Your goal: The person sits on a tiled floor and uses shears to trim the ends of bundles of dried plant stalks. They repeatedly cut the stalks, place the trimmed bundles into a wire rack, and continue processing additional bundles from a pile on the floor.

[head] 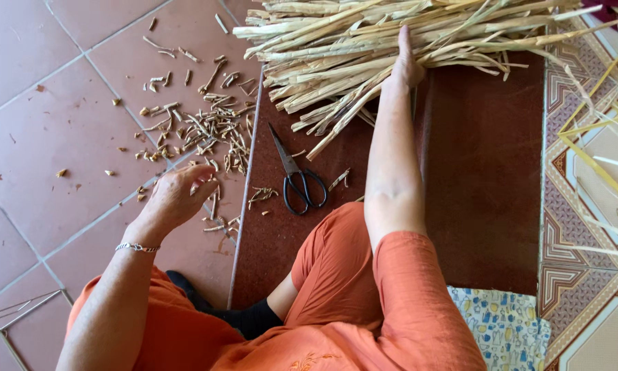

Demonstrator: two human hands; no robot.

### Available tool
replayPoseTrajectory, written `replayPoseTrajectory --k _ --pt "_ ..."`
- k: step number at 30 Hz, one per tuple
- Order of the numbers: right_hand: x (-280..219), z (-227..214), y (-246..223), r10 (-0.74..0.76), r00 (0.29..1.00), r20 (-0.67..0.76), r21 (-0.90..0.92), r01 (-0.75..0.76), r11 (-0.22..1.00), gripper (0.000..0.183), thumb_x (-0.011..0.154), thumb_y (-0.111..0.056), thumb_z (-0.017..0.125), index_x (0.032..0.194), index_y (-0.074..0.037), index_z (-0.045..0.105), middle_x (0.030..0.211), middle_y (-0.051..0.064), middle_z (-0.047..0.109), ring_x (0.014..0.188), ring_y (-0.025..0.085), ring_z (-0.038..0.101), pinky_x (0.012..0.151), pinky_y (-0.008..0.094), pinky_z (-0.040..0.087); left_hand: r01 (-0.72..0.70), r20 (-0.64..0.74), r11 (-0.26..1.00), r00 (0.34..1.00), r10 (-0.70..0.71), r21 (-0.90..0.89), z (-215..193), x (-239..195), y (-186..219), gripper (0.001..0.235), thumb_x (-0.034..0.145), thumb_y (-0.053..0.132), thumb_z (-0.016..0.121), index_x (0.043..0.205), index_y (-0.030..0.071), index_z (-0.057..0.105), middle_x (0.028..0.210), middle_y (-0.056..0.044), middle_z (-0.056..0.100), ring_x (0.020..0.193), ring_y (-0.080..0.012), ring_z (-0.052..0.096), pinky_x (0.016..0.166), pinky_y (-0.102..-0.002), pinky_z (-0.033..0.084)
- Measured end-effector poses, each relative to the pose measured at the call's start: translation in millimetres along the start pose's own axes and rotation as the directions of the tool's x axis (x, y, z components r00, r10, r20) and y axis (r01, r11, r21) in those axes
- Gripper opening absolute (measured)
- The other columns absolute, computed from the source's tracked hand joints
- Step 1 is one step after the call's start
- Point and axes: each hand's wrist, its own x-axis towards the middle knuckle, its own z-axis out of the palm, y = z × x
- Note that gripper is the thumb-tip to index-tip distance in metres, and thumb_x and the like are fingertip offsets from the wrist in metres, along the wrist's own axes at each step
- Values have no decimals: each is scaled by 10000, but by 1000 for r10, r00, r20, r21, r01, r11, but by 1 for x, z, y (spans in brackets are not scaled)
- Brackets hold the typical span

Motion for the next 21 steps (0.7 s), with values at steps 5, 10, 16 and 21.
replayPoseTrajectory --k 5,10,16,21 --pt "12 -10 17 17 999 -43 79 -14 997 663 587 -148 949 1104 165 679 1140 265 732 944 351 750 836 489 650 -22 -31 999 999 22 -23 -6 -4 -2 339 922 302 716 1188 90 710 1031 -121 754 896 -262 740 790 -417 565" --pt "-20 -72 -7 -45 957 287 375 -69 925 397 692 -67 859 1011 119 712 989 225 737 880 328 724 834 501 632 -19 -4 1000 1000 19 -9 -13 -8 6 337 931 292 715 1213 107 711 1034 -118 756 895 -262 731 788 -419 564" --pt "-102 -99 -117 -298 872 389 246 213 946 238 805 6 801 1000 118 721 916 220 775 848 290 768 839 449 662 4 13 996 1000 -3 -86 -18 -13 20 304 944 261 693 1217 128 715 1032 -104 769 843 -275 749 764 -427 582" --pt "-147 -95 -188 -400 735 547 254 310 916 309 831 59 848 1099 68 695 957 233 767 875 299 787 915 462 627 -152 -63 979 987 145 -138 -16 2 25 335 960 241 706 1256 86 709 1054 -136 770 942 -259 743 821 -394 578"
